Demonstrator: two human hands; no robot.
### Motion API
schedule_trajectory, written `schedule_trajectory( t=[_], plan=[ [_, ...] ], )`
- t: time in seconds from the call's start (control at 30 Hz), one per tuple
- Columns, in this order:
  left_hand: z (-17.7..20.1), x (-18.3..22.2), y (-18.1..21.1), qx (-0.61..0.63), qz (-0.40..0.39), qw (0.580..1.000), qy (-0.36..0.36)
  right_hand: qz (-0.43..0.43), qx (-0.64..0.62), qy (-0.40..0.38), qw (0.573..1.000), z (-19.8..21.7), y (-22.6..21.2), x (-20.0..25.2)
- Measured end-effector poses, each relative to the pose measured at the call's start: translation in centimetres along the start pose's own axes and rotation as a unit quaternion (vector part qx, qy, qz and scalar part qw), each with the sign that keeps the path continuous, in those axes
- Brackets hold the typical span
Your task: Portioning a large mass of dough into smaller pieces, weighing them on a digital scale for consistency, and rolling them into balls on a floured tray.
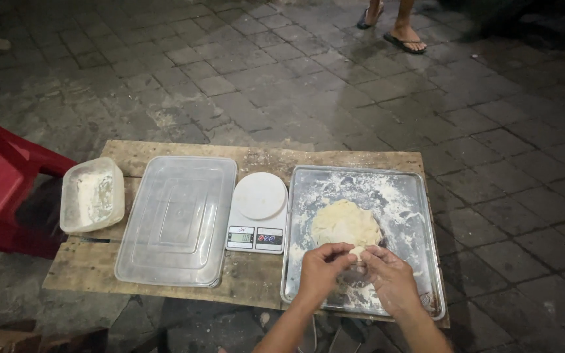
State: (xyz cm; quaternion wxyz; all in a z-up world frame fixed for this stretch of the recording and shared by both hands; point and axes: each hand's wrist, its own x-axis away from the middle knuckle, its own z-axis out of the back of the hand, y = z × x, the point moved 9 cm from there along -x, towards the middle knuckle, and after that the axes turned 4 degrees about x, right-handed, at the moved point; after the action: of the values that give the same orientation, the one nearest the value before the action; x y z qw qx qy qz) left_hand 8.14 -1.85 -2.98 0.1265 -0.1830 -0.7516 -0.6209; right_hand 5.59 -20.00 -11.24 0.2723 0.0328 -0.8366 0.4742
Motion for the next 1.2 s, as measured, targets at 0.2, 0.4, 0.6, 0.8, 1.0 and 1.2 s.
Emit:
schedule_trajectory(
  t=[0.2, 0.4, 0.6, 0.8, 1.0, 1.2],
  plan=[
    [-0.5, -0.3, -1.3, 0.174, 0.074, 0.978, -0.083, -0.063, 0.012, -0.065, 0.996, 0.2, 1.4, -0.7],
    [-0.1, 0.1, -1.1, 0.130, 0.108, 0.985, -0.033, -0.058, 0.047, -0.011, 0.997, -0.4, 1.4, 0.0],
    [-0.1, -1.1, -0.6, -0.097, 0.026, 0.993, -0.063, 0.038, 0.202, 0.002, 0.979, -3.0, -3.2, 2.4],
    [-0.4, -0.9, -1.5, -0.004, 0.055, 0.993, -0.100, 0.091, 0.249, -0.010, 0.964, -4.6, -5.4, 3.9],
    [-0.5, 1.1, -0.2, 0.093, 0.115, 0.989, 0.030, 0.522, 0.480, -0.044, 0.704, -7.5, -8.1, 8.6],
    [0.9, -0.1, -0.8, 0.031, 0.065, 0.997, 0.030, 0.360, 0.415, -0.026, 0.835, -6.0, -6.5, 6.0]
  ],
)
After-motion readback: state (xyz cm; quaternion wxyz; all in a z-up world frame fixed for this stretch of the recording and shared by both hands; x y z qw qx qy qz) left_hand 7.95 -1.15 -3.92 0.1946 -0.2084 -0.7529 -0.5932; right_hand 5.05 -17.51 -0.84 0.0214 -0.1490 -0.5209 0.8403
